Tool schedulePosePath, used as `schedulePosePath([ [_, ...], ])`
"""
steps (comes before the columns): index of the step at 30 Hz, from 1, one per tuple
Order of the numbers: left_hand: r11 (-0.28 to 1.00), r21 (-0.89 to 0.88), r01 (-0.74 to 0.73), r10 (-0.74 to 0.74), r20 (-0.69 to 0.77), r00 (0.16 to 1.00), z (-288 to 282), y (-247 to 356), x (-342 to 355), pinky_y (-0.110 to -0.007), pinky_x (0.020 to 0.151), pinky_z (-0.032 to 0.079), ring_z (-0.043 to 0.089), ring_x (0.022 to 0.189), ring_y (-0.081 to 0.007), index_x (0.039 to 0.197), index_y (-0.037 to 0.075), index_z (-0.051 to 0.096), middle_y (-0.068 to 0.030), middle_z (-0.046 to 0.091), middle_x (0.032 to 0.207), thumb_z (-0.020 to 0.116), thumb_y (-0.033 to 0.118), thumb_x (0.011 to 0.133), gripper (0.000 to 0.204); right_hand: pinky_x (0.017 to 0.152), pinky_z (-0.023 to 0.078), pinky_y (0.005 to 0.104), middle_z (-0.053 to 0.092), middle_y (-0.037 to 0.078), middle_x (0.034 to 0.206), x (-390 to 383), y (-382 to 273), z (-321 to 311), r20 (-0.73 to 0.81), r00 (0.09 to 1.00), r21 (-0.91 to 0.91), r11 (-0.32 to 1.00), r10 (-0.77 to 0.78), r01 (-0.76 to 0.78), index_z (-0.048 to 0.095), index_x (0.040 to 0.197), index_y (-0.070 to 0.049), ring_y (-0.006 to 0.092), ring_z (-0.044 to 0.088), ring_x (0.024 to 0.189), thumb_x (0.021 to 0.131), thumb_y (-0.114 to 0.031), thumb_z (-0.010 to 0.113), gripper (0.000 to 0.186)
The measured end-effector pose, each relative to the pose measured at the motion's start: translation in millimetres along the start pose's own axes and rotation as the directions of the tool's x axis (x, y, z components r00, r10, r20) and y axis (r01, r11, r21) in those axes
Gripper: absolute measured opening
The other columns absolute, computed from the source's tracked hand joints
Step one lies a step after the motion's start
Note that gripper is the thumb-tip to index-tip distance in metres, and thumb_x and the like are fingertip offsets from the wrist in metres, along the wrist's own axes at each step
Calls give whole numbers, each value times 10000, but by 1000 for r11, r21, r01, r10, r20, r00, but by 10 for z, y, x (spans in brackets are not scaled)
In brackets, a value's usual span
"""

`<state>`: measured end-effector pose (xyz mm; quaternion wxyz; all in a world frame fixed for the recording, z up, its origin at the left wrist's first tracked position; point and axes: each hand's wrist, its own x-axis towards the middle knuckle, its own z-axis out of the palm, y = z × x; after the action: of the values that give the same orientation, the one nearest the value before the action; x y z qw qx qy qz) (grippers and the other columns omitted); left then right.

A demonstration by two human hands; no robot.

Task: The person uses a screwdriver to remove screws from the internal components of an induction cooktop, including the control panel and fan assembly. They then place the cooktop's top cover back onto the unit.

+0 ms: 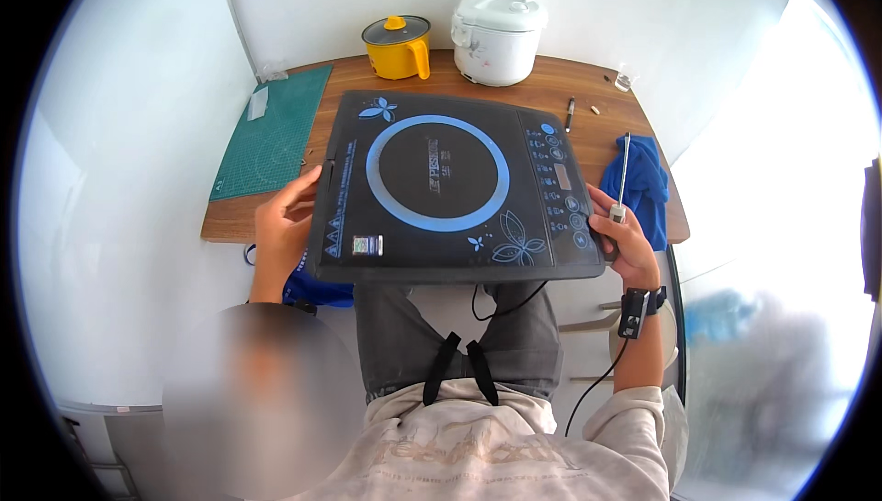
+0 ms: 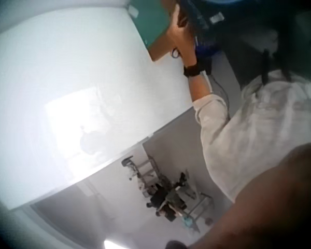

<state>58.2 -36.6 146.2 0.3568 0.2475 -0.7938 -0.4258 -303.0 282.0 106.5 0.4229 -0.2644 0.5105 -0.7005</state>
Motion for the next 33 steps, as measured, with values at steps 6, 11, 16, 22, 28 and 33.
schedulePosePath([
  [6, 960, -247, 130, -60, 273, 960, 77, -333, 142, -332, 1080, 437, 543, 1293, -216, 1470, 19, 448, -162, 542, 1427, 518, -146, 901, 596, 537, 344, 165, 654, 32, 1249, 292, -59, 20, -12, 998, -191, 980, -62, 59, 387, 1483, 49, 1, 483, 695, 886, -37, 616, 646],
  [11, 852, -446, 275, -135, 321, 937, 124, -534, 425, -305, 1077, 409, 541, 1285, -184, 1482, -32, 408, -128, 501, 1474, 503, -87, 911, 582, 563, 348, 180, 664, -2, 1168, 589, -54, 64, -34, 995, -296, 952, -92, 78, 395, 1485, 36, 20, 423, 660, 900, -15, 594, 620],
  [16, 975, -125, 184, -168, 125, 978, 362, -686, 545, -290, 1023, 452, 581, 1243, -205, 1451, -72, 422, -193, 571, 1388, 616, 78, 956, 553, 583, 373, 192, 624, -45, 964, 805, 54, 78, -41, 998, -329, 944, -45, 30, 442, 1470, 12, 38, 436, 652, 898, -28, 623, 601],
  [22, 987, -60, 152, -143, 123, 982, 448, -933, 592, -294, 1020, 451, 588, 1233, -223, 1441, -88, 420, -207, 578, 1379, 618, 87, 960, 549, 568, 387, 202, 603, -48, 894, 935, 148, -9, -106, 994, -388, 922, -34, -9, 464, 1461, 1, 40, 456, 627, 885, -21, 627, 599],
  [28, 988, 3, 152, -151, 124, 981, 492, -959, 474, -303, 1021, 447, 595, 1217, -226, 1438, -82, 428, -202, 580, 1381, 613, 73, 958, 537, 539, 382, 205, 554, -57, 783, 893, 129, 82, -109, 994, -414, 910, -24, -23, 479, 1438, 33, 42, 460, 587, 868, -19, 628, 592],
  [33, 983, 41, 180, -184, 141, 973, 508, -1034, 501, -289, 1001, 452, 612, 1179, -198, 1443, -67, 432, -194, 605, 1351, 602, 68, 963, 527, 549, 383, 206, 443, -70, 767, 938, 115, 76, -108, 994, -508, 860, 3, -58, 428, 1472, 32, 44, 447, 606, 894, -57, 623, 616],
])
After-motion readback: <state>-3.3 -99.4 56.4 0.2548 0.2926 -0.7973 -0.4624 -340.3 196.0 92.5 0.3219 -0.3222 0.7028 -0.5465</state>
